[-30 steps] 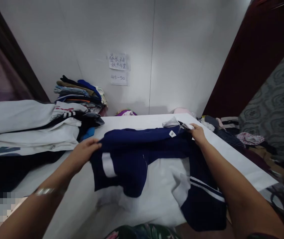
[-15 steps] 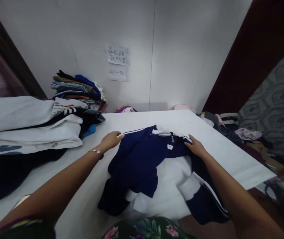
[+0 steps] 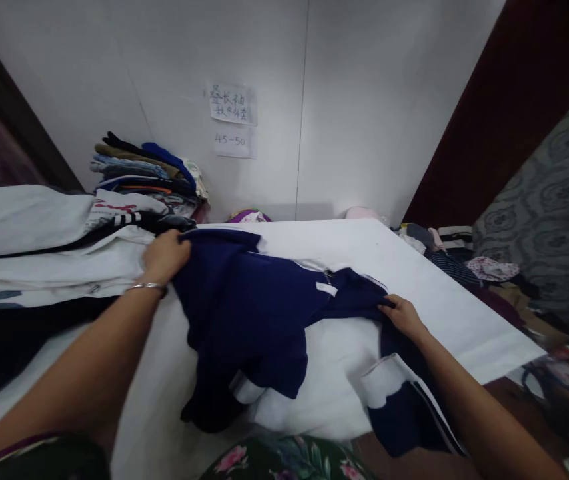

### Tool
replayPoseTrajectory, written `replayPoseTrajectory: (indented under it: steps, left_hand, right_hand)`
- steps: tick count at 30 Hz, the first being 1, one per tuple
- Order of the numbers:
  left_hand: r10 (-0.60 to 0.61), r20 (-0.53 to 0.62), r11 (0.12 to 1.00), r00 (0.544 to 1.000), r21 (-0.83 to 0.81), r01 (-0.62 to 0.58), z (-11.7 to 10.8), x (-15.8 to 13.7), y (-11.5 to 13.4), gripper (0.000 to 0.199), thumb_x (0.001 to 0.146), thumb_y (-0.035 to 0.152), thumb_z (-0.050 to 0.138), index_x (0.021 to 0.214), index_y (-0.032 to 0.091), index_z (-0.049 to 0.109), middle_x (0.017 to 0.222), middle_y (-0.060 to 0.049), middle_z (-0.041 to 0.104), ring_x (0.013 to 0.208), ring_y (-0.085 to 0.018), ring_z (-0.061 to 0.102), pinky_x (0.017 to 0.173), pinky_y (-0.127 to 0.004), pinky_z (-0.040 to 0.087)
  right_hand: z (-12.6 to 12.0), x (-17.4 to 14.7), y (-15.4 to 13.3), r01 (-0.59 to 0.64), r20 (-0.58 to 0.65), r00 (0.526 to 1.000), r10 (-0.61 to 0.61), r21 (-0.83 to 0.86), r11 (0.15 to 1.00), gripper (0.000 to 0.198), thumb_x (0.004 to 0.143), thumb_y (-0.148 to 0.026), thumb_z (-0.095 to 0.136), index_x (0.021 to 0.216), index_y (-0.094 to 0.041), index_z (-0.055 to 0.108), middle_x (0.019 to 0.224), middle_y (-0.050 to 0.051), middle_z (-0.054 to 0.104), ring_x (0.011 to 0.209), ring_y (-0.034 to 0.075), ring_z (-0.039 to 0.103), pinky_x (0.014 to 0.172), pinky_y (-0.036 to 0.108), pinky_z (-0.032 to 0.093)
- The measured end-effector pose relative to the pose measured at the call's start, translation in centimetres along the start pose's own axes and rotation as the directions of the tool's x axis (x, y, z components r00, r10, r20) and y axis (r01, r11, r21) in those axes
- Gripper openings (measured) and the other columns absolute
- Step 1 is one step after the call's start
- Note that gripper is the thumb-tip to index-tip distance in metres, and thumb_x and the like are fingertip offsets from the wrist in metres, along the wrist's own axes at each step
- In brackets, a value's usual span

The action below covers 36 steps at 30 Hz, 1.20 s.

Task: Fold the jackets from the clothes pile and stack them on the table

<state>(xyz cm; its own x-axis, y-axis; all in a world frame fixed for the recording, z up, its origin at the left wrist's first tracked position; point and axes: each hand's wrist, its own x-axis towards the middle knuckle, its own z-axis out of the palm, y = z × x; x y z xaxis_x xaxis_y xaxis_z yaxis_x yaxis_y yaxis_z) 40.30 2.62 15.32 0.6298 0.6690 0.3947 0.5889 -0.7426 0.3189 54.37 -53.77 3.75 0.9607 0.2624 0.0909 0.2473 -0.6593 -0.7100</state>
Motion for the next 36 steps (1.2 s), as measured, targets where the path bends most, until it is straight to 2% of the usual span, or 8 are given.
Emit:
replayPoseTrajectory:
  steps: [5,13,17,21,25,30,33,36]
  left_hand:
    - [-0.033,0.152,0.982,0.988,0.189,0.004,-4.1,-1.0,-5.6,0.033,0.079,0.043,0.048,0.080,0.014,0.064,0.095,-0.012,0.068,0.110,-0.037,0.058,0.089,-0.051,0.047]
    - [0.219,0.481,0.955,0.849,0.071,-0.287,3.4,-2.1,2.7,0.039,0.084,0.031,0.050,0.119,0.018,0.063,0.132,-0.011,0.058,0.118,-0.024,0.056,0.100,-0.030,0.041]
    - [0.150,0.604,0.964,0.783,0.084,-0.250,6.8,-3.0,4.0,0.043,0.071,0.034,0.066,0.110,0.017,0.067,0.125,-0.016,0.062,0.111,-0.030,0.060,0.092,-0.035,0.047]
    - [0.091,0.617,0.974,0.782,0.106,-0.198,6.7,-3.4,4.2,0.030,0.066,0.035,0.069,0.091,0.018,0.071,0.115,-0.017,0.067,0.110,-0.033,0.060,0.089,-0.038,0.047]
    - [0.084,0.550,0.988,0.831,0.063,-0.141,3.7,-2.2,4.6,0.026,0.066,0.037,0.069,0.083,0.017,0.070,0.104,-0.016,0.070,0.104,-0.031,0.063,0.083,-0.033,0.048]
    - [0.103,0.418,0.993,0.902,-0.100,-0.067,-3.9,-0.6,5.8,0.033,0.081,0.042,0.056,0.091,0.013,0.066,0.074,-0.009,0.069,0.066,-0.019,0.065,0.058,-0.024,0.046]
    - [0.111,0.251,0.968,0.962,-0.246,-0.047,-10.3,-0.8,7.4,0.038,0.090,0.037,0.043,0.113,0.009,0.057,0.083,-0.009,0.069,0.063,-0.013,0.063,0.054,-0.021,0.044]
    - [0.117,-0.059,0.888,0.991,-0.442,-0.131,-17.3,-1.9,9.2,0.039,0.091,0.031,0.043,0.117,0.003,0.053,0.090,-0.009,0.068,0.072,-0.011,0.064,0.065,-0.022,0.046]
  right_hand:
    - [-0.7,0.5,-0.6,-0.062,0.107,0.994,0.038,0.225,0.972,0.040,0.066,-0.045,0.065,0.097,-0.019,0.070,0.094,0.006,0.072,0.085,0.024,0.066,0.081,0.036,0.050]
    - [-0.1,5.8,-7.8,-0.115,0.110,0.989,0.094,0.201,0.973,0.044,0.073,-0.037,0.067,0.110,-0.013,0.066,0.105,0.012,0.070,0.067,0.017,0.065,0.053,0.026,0.048]
    - [2.2,6.9,-9.0,-0.308,0.228,0.934,0.275,0.129,0.943,0.053,0.068,-0.028,0.074,0.116,-0.008,0.063,0.066,0.007,0.070,0.040,0.011,0.053,0.038,0.021,0.036]
    - [4.0,6.8,-9.0,-0.347,0.248,0.918,0.310,0.119,0.930,0.027,0.060,-0.018,0.080,0.084,-0.010,0.070,0.040,-0.004,0.054,0.031,0.009,0.044,0.034,0.019,0.030]
    - [3.6,6.9,-10.0,-0.347,0.182,0.931,0.316,0.179,0.920,0.020,0.061,-0.013,0.081,0.063,-0.011,0.062,0.035,-0.006,0.047,0.028,0.009,0.044,0.030,0.018,0.030]
    - [-1.5,7.4,-13.5,-0.215,-0.011,0.971,0.238,0.384,0.898,0.011,0.081,-0.019,0.067,0.084,-0.015,0.057,0.056,-0.003,0.058,0.043,0.010,0.060,0.037,0.014,0.042]
    - [-5.8,7.3,-16.8,0.023,-0.210,0.970,0.125,0.587,0.809,0.008,0.085,-0.017,0.060,0.085,-0.017,0.052,0.061,-0.005,0.057,0.054,0.010,0.066,0.045,0.015,0.051]
    - [-10.2,6.4,-20.6,0.402,-0.508,0.861,-0.012,0.667,0.627,0.009,0.083,-0.014,0.059,0.083,-0.018,0.051,0.068,-0.004,0.060,0.065,0.012,0.069,0.055,0.020,0.057]
